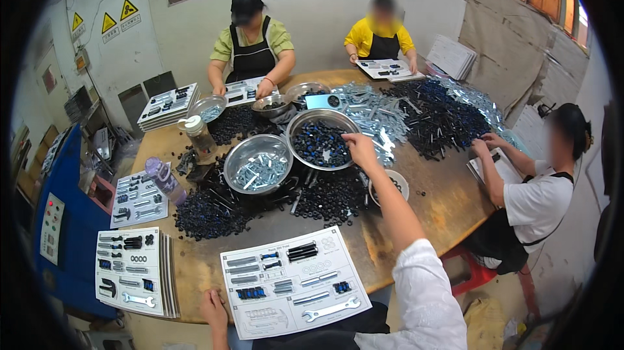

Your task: The person assembles lock components by picking up parts from bowls and placing them into designated slots on a white board. The person repeatedly picks up small black and silver parts and arranges them on the board.

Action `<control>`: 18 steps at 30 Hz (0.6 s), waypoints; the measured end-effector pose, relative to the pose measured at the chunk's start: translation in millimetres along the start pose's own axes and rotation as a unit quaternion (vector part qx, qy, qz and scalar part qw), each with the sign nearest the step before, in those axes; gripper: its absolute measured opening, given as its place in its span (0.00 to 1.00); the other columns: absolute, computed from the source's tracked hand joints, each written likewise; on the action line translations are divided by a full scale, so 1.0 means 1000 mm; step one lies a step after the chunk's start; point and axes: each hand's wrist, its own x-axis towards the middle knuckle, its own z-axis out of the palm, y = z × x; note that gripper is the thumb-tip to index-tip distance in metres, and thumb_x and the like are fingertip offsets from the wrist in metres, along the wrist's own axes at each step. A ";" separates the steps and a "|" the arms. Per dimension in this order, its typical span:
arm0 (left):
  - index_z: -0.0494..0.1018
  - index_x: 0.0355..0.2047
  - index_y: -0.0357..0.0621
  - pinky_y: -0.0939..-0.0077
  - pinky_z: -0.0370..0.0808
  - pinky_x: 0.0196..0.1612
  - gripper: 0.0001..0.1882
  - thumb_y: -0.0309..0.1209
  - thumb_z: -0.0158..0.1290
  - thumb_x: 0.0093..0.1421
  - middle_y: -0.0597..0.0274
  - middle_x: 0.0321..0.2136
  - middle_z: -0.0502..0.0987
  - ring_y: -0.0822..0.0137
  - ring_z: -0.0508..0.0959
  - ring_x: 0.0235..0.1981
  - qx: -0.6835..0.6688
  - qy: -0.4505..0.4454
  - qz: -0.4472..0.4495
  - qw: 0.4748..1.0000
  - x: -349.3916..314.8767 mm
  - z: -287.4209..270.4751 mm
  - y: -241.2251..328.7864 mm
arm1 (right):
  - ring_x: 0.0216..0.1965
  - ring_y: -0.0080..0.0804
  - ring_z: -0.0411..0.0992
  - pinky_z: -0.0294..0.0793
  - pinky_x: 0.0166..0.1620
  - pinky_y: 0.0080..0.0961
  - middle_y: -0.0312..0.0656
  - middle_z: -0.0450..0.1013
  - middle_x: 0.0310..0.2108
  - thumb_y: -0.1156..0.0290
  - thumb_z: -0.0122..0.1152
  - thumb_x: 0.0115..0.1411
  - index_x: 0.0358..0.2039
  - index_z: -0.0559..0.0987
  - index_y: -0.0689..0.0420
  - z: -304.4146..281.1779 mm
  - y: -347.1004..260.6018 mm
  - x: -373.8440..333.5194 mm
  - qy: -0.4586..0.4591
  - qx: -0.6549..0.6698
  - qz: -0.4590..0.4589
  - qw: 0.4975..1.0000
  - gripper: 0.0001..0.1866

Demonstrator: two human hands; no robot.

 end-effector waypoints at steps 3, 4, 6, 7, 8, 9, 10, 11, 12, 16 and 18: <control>0.78 0.33 0.40 0.69 0.68 0.25 0.13 0.32 0.46 0.69 0.60 0.17 0.73 0.66 0.73 0.18 0.046 0.021 0.031 0.998 -0.004 0.001 0.001 | 0.46 0.49 0.77 0.76 0.51 0.38 0.52 0.77 0.46 0.75 0.56 0.57 0.48 0.83 0.52 0.041 0.013 0.034 -0.030 -0.087 0.054 0.994 0.18; 0.78 0.33 0.40 0.69 0.68 0.25 0.13 0.32 0.46 0.69 0.60 0.16 0.73 0.66 0.72 0.17 0.046 0.014 0.034 0.998 -0.005 0.001 -0.001 | 0.47 0.49 0.76 0.75 0.52 0.39 0.51 0.77 0.47 0.74 0.57 0.57 0.47 0.83 0.52 0.052 0.013 0.040 -0.030 -0.123 0.067 0.990 0.17; 0.78 0.32 0.39 0.70 0.68 0.24 0.14 0.32 0.46 0.69 0.61 0.15 0.72 0.67 0.72 0.17 0.028 0.028 0.036 0.999 -0.005 0.003 0.003 | 0.50 0.48 0.74 0.74 0.53 0.41 0.49 0.76 0.46 0.66 0.69 0.53 0.47 0.82 0.51 0.065 0.012 0.049 -0.047 -0.144 0.093 0.984 0.19; 0.78 0.31 0.39 0.70 0.68 0.24 0.14 0.31 0.46 0.69 0.61 0.15 0.72 0.67 0.72 0.17 0.017 0.033 0.037 0.999 -0.004 0.003 0.004 | 0.49 0.49 0.74 0.74 0.53 0.41 0.48 0.76 0.45 0.64 0.70 0.52 0.46 0.82 0.51 0.073 0.009 0.049 -0.038 -0.151 0.101 0.983 0.19; 0.78 0.30 0.39 0.71 0.68 0.24 0.14 0.31 0.46 0.69 0.61 0.15 0.72 0.68 0.72 0.16 0.020 0.032 0.024 0.999 -0.004 -0.002 0.001 | 0.48 0.49 0.75 0.74 0.52 0.41 0.48 0.76 0.43 0.62 0.72 0.51 0.44 0.82 0.51 0.082 0.006 0.049 -0.029 -0.158 0.110 0.981 0.19; 0.78 0.30 0.38 0.71 0.68 0.24 0.14 0.31 0.46 0.69 0.61 0.14 0.71 0.68 0.72 0.16 0.014 0.030 0.011 0.999 -0.008 -0.002 0.003 | 0.48 0.49 0.75 0.75 0.51 0.41 0.48 0.76 0.43 0.62 0.72 0.51 0.43 0.82 0.51 0.086 0.007 0.051 -0.033 -0.147 0.130 0.980 0.19; 0.78 0.29 0.38 0.72 0.68 0.24 0.14 0.31 0.46 0.69 0.61 0.14 0.71 0.69 0.71 0.16 0.008 0.027 -0.001 1.000 -0.010 -0.003 0.006 | 0.48 0.50 0.75 0.75 0.51 0.40 0.47 0.76 0.42 0.61 0.73 0.50 0.42 0.81 0.52 0.091 0.008 0.053 -0.036 -0.137 0.151 0.978 0.19; 0.77 0.29 0.38 0.72 0.68 0.23 0.14 0.30 0.46 0.69 0.61 0.13 0.71 0.70 0.71 0.16 0.008 0.028 0.000 1.000 -0.008 -0.001 0.010 | 0.45 0.47 0.76 0.76 0.49 0.40 0.45 0.78 0.40 0.61 0.74 0.49 0.39 0.82 0.52 0.093 0.011 0.058 -0.015 -0.152 0.155 0.976 0.17; 0.77 0.29 0.38 0.72 0.68 0.23 0.14 0.30 0.46 0.69 0.61 0.13 0.71 0.70 0.71 0.16 0.010 0.025 0.006 1.000 -0.007 0.000 0.011 | 0.45 0.47 0.76 0.76 0.48 0.41 0.45 0.78 0.40 0.61 0.73 0.50 0.39 0.81 0.53 0.093 0.014 0.059 -0.027 -0.144 0.155 0.977 0.17; 0.77 0.28 0.37 0.74 0.66 0.22 0.16 0.31 0.45 0.69 0.62 0.13 0.69 0.71 0.69 0.15 0.012 0.027 0.011 1.000 -0.008 0.000 0.008 | 0.43 0.47 0.78 0.78 0.47 0.42 0.46 0.80 0.38 0.63 0.75 0.48 0.37 0.82 0.51 0.084 0.019 0.066 -0.062 -0.095 0.165 0.980 0.16; 0.77 0.28 0.37 0.73 0.66 0.22 0.16 0.31 0.45 0.70 0.62 0.13 0.69 0.70 0.69 0.15 0.014 0.029 0.005 0.999 -0.010 -0.001 0.009 | 0.43 0.47 0.78 0.78 0.47 0.41 0.46 0.81 0.38 0.65 0.76 0.46 0.37 0.82 0.51 0.088 0.011 0.065 -0.084 -0.075 0.170 0.979 0.16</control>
